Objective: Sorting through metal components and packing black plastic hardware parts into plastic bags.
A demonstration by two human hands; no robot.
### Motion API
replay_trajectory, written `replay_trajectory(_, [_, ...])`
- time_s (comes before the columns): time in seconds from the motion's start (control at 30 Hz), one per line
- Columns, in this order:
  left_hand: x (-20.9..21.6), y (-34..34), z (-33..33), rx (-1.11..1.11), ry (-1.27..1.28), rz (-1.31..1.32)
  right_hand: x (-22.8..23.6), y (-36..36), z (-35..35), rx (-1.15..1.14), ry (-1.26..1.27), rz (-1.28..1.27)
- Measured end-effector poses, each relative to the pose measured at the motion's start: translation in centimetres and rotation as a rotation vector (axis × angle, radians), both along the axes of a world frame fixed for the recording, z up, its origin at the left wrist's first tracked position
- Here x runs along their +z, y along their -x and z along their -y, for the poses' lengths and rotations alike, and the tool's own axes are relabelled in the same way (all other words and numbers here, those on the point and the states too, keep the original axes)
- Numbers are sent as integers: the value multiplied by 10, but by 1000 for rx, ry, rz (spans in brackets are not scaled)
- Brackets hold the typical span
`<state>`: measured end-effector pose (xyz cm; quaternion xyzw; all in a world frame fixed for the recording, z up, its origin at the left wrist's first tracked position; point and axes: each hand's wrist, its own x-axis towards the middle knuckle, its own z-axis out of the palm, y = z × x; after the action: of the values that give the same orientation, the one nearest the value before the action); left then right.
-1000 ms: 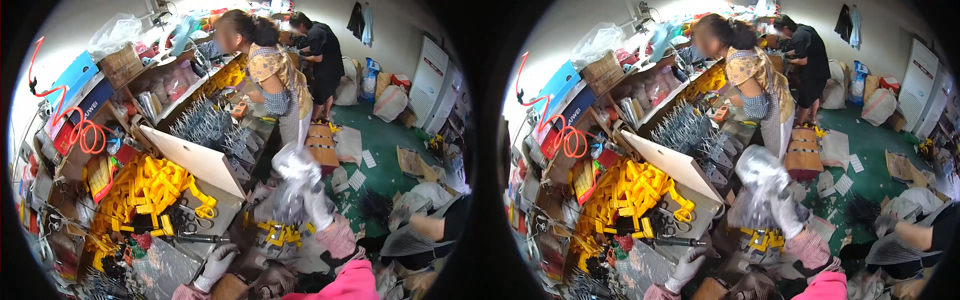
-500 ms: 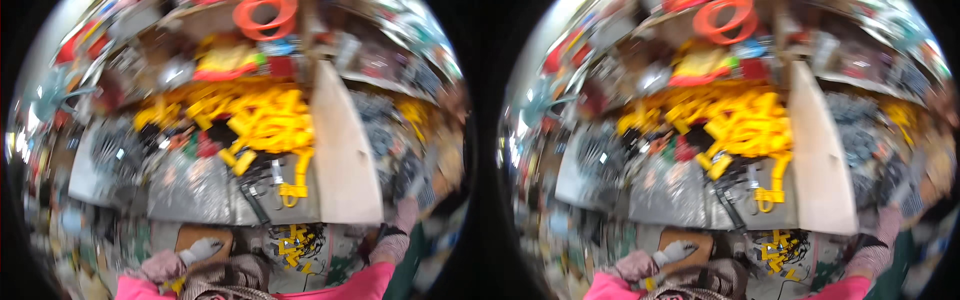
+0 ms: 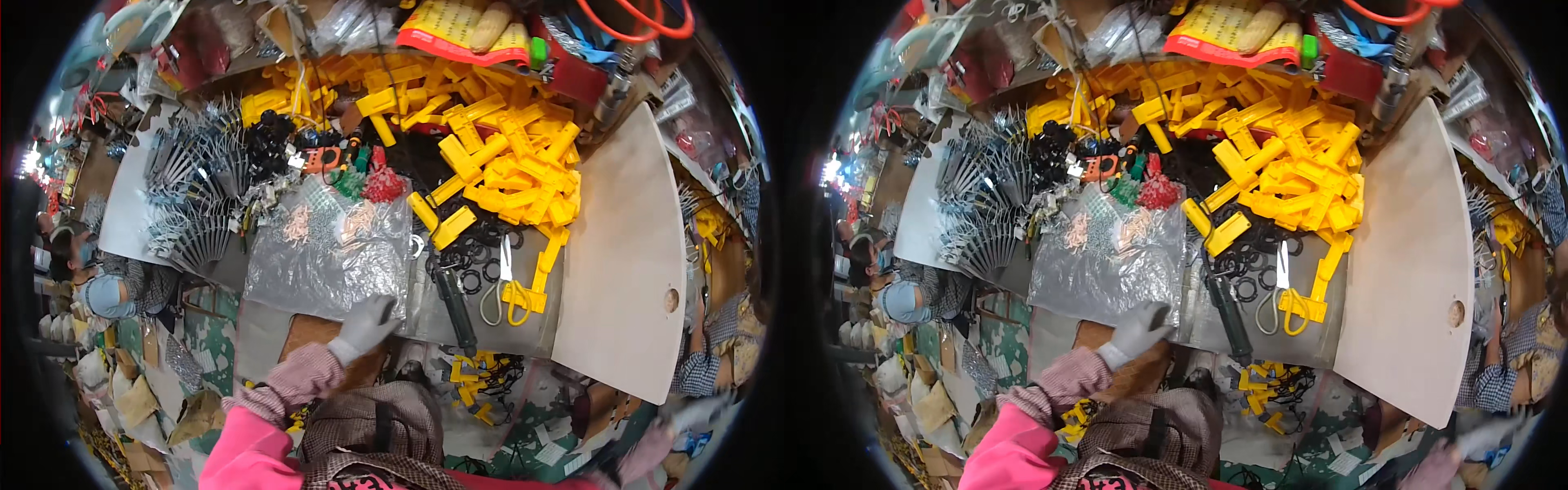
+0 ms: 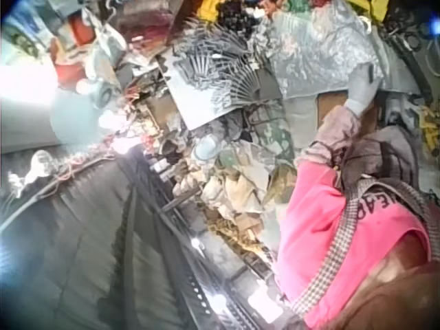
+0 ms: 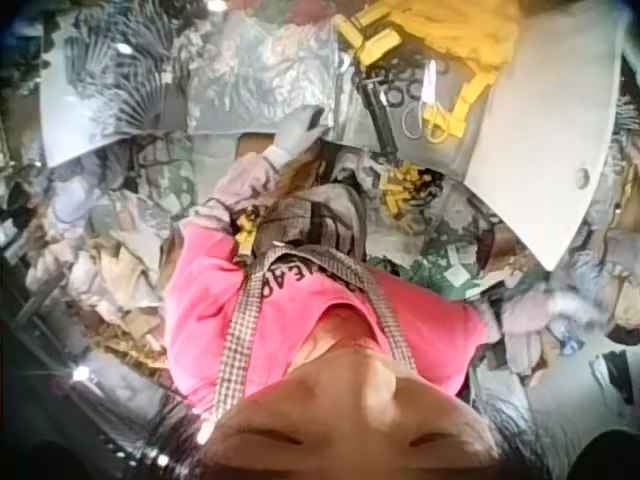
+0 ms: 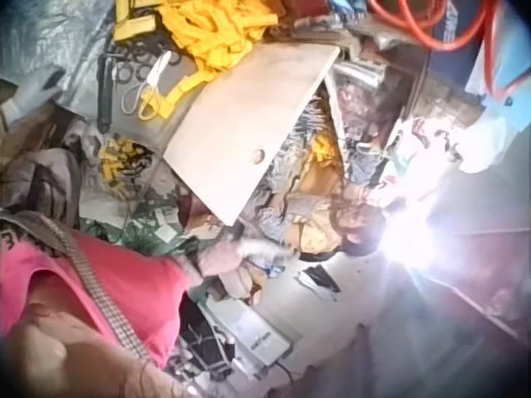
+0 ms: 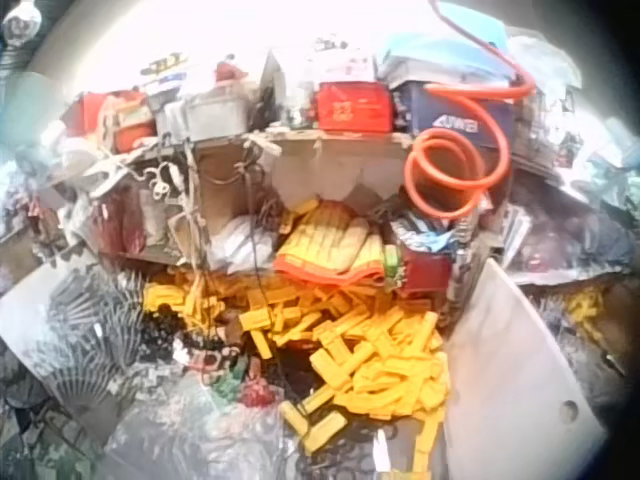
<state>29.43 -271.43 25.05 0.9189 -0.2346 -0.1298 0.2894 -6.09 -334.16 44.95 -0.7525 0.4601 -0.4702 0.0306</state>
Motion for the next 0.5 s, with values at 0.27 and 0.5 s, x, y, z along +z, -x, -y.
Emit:
replay_trajectory(0.27, [-39, 5, -15, -296, -53, 24, -110, -229, -382, 993, -622, -528])
replay_trajectory(0.5, [-9, -24, -155, -5, 142, 253, -259, -267, -417, 658, -238, -960])
